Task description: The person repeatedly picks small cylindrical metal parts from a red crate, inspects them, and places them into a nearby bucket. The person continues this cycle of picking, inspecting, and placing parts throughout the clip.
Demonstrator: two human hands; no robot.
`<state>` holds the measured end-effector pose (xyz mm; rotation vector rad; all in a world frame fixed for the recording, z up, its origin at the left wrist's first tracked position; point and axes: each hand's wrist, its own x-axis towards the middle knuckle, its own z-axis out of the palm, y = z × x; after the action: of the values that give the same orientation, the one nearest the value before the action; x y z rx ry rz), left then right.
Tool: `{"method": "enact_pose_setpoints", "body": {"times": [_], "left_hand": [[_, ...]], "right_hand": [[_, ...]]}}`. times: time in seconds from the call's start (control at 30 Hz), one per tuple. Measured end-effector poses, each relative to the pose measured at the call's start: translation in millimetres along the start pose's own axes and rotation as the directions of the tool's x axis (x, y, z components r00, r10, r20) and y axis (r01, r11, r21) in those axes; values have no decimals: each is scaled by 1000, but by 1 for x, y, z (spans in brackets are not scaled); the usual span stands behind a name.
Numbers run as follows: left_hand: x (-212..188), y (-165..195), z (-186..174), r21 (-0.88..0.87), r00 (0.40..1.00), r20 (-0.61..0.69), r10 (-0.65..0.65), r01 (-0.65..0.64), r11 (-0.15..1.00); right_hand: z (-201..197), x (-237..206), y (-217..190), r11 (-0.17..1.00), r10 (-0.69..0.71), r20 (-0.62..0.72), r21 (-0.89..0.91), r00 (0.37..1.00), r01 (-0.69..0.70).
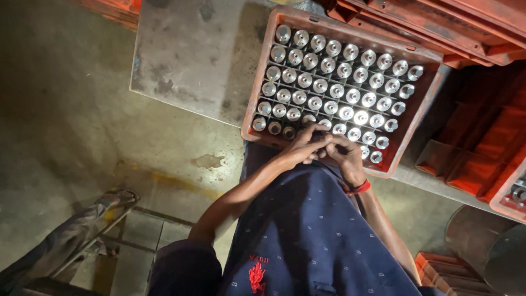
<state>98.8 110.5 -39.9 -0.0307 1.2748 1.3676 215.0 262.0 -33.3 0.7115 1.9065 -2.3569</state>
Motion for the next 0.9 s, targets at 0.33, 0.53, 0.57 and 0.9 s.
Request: {"method": "enact_pose_setpoints", "body": {"times": [0.33, 0.53, 0.57, 0.9], "left_hand": [[1, -14, -22, -318, 985, -129, 116, -152, 936], [6, -13, -11, -232, 976, 47, 213, -197, 953], [7, -10, -9, -214, 965, 100, 242, -217, 952], [22, -6, 23, -140, 985, 161, 68, -45, 989]], "right_hand": [[-28, -3, 19, 575, -285, -65, -810, 956, 116], [-17, 16, -9, 708, -132, -125, -707, 983, 5], [-20, 14, -12, 717, -184, -119, -695, 976, 51], [-44, -20, 12, 996, 54, -294, 82, 954, -31]]}}
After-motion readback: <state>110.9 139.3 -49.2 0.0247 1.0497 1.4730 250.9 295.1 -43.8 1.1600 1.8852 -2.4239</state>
